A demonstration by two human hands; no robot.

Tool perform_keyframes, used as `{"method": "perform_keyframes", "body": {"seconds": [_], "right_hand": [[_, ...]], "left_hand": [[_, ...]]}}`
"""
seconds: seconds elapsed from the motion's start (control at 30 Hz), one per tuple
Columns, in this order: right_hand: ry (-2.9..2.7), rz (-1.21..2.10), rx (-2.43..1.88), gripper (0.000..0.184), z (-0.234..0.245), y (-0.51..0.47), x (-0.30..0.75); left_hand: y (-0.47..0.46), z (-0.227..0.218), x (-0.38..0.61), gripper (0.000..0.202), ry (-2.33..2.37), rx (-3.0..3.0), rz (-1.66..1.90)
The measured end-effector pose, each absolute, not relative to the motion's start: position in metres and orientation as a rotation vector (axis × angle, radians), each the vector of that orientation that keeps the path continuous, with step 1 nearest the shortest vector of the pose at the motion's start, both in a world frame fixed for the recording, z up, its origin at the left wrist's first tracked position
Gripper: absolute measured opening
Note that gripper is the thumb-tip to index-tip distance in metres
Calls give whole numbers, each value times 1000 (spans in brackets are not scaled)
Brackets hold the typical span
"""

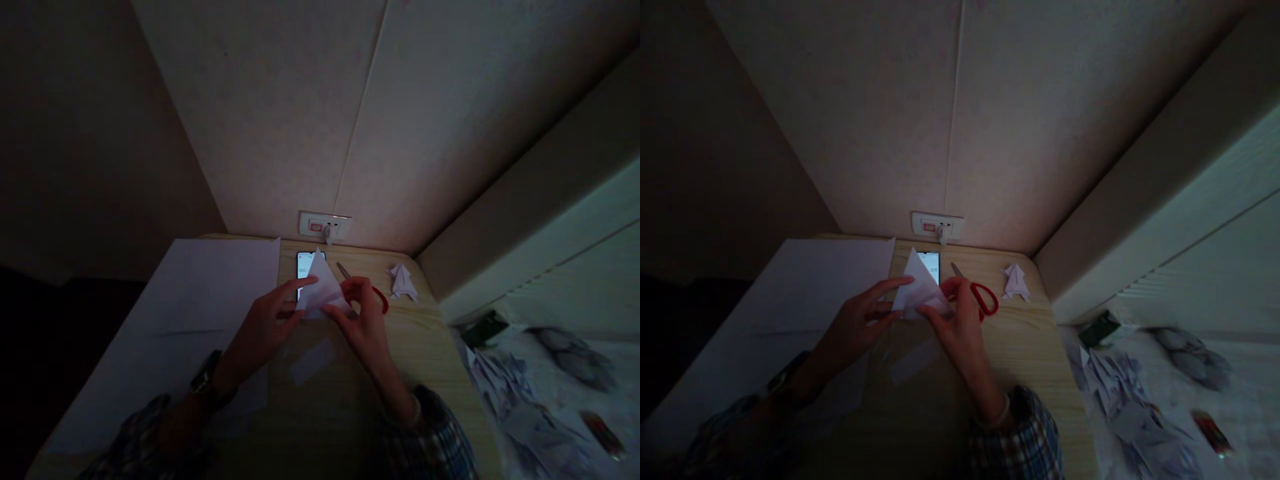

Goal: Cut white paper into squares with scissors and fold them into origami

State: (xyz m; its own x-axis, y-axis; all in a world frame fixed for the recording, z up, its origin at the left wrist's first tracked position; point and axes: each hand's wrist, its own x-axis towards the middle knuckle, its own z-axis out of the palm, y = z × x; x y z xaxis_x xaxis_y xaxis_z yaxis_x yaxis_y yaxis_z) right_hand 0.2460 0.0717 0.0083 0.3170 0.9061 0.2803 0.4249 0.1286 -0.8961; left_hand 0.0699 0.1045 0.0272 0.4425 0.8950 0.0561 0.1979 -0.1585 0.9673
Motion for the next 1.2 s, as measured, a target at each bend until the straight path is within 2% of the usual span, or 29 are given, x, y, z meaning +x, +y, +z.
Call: {"method": "perform_keyframes", "body": {"seconds": [0.07, 0.17, 0.23, 0.93, 1.2], "right_hand": [[-1287, 501, -1456, 34, 8, 71, 246], [-1382, 517, -1415, 17, 11, 71, 247], [-1387, 546, -1421, 13, 13, 70, 249], [-1211, 777, -1375, 19, 18, 72, 253], [-1169, 810, -1357, 17, 12, 73, 253]], "left_hand": [[106, 27, 70, 44, 968, 1615, 829], [107, 28, 70, 45, 949, 1564, 835], [108, 27, 70, 46, 930, 1545, 816], [113, 27, 63, 63, 813, 1466, 707], [113, 29, 65, 57, 778, 1458, 791]]}}
